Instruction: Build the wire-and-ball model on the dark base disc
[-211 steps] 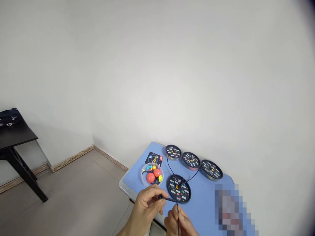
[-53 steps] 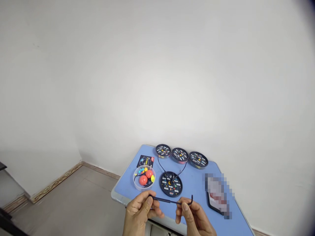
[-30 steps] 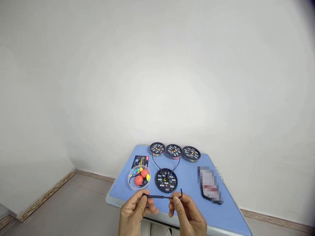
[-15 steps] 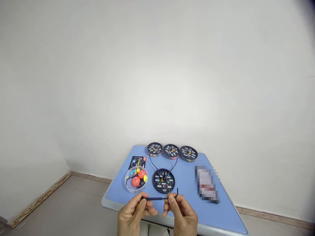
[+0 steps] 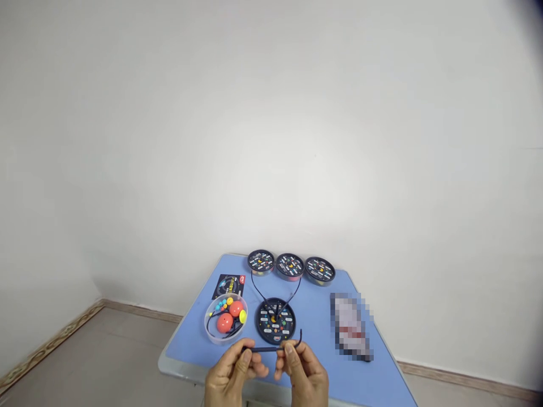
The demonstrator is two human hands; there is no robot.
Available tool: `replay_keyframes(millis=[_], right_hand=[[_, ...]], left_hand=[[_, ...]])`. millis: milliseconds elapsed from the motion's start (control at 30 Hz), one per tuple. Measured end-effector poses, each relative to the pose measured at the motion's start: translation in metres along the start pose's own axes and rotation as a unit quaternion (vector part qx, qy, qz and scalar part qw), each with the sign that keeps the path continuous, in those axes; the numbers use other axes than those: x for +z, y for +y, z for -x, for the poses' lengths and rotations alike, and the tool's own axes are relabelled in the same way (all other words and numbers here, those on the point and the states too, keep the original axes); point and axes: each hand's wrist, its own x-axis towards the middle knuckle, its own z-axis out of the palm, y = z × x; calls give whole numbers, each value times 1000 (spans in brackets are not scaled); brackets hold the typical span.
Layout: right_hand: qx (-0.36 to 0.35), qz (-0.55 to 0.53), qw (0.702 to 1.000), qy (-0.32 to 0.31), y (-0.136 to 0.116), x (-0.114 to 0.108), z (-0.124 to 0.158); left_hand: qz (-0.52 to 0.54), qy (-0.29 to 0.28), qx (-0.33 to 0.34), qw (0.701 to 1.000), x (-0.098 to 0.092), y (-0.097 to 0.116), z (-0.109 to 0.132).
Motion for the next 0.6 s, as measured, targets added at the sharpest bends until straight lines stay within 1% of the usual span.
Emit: replay_keyframes(millis=[167, 367, 467, 533, 600], right_hand=[[4, 28, 1000, 5, 2, -4, -3], [8, 1, 1000, 18, 3, -9, -8], [12, -9, 1000, 20, 3, -12, -11], [18, -1, 1000, 23, 2, -16, -13], [6, 30, 998, 49, 3, -23, -14]], left_hand=[[-16, -10, -5, 1000, 2, -8, -6], [0, -25, -28, 999, 12, -15, -6], [19, -45, -40, 998, 15, -21, -10], [35, -66, -61, 995, 14, -24, -16], [51, -79, -83, 992, 14, -24, -23]])
